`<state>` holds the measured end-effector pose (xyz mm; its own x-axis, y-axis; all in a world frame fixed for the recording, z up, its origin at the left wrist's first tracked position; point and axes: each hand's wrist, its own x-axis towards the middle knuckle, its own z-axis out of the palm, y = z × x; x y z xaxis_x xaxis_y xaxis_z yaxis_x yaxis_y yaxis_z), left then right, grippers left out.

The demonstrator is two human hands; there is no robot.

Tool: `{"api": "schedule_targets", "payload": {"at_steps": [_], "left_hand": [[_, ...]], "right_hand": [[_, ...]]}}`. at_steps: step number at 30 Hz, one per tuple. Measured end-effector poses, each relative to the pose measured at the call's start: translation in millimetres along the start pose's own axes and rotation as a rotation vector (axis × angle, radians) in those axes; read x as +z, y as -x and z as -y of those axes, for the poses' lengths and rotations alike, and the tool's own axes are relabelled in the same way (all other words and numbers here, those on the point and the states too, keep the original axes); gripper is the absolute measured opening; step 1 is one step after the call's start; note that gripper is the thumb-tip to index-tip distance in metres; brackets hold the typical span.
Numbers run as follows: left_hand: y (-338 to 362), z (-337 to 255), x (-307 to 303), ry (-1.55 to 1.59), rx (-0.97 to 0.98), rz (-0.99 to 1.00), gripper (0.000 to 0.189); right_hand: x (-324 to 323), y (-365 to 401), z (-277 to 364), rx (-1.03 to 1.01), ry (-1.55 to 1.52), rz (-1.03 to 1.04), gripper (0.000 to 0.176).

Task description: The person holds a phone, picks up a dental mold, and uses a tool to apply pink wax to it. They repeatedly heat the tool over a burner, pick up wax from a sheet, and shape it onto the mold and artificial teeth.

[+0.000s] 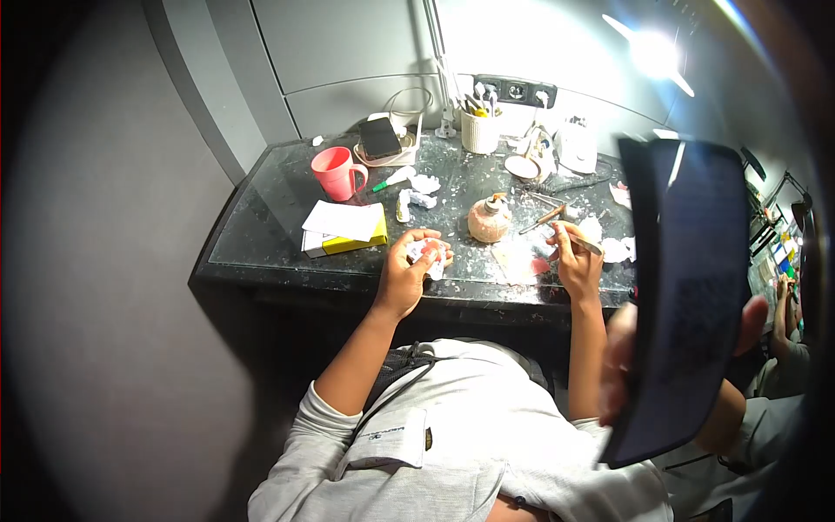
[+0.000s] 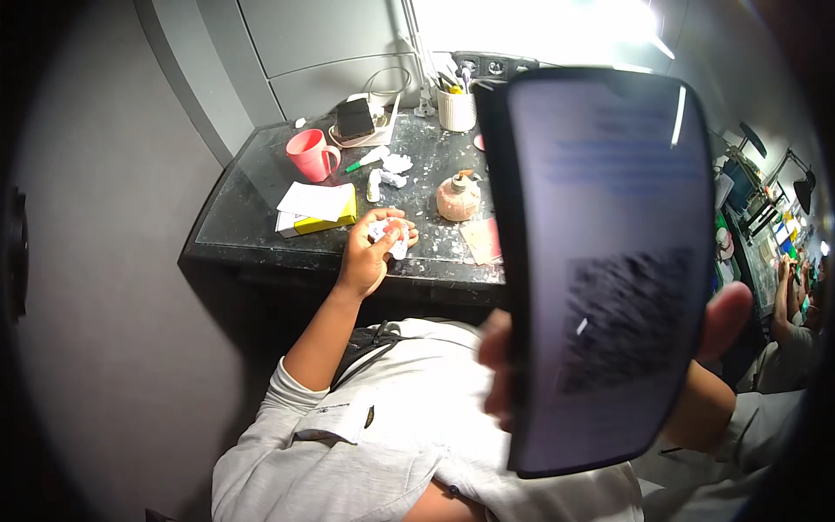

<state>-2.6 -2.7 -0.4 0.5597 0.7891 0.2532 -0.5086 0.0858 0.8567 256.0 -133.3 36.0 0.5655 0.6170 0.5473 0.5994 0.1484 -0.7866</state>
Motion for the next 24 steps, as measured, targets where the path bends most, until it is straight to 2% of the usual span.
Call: {"api": "schedule_targets", "payload": {"at_steps": [2,4,12,15,20,24], "left_hand": [[1,-1,-2,-0.023,0.001,0.003,0.024],[4,3,-4,-0.026,-0.009,-0.004,0.025],[2,-1,0,0.001,-0.005,-0.014,0.027],[-2,5,-4,0.018,0.013,-0.005,0.026],[18,-50,-39,-0.103,0.081,0.004,0.024],[50,-92,-75,-0.230,0.220,-0.074,0.023]], "right_hand": [[2,-5,-28,-0.031,-0.079,0.025,0.022],[4,-3,-27,0.012,-0.076,-0.015,0.019],[3,-6,-31,-0.033,-0.052,-0.041,0.020],[-3,-6,-37,-0.019,0.040,0.010,0.025],[-4,-8,-50,0.078,-0.034,0.026,0.027],[-7,-12,-53,0.048,-0.029,0.060,0.031]]}}
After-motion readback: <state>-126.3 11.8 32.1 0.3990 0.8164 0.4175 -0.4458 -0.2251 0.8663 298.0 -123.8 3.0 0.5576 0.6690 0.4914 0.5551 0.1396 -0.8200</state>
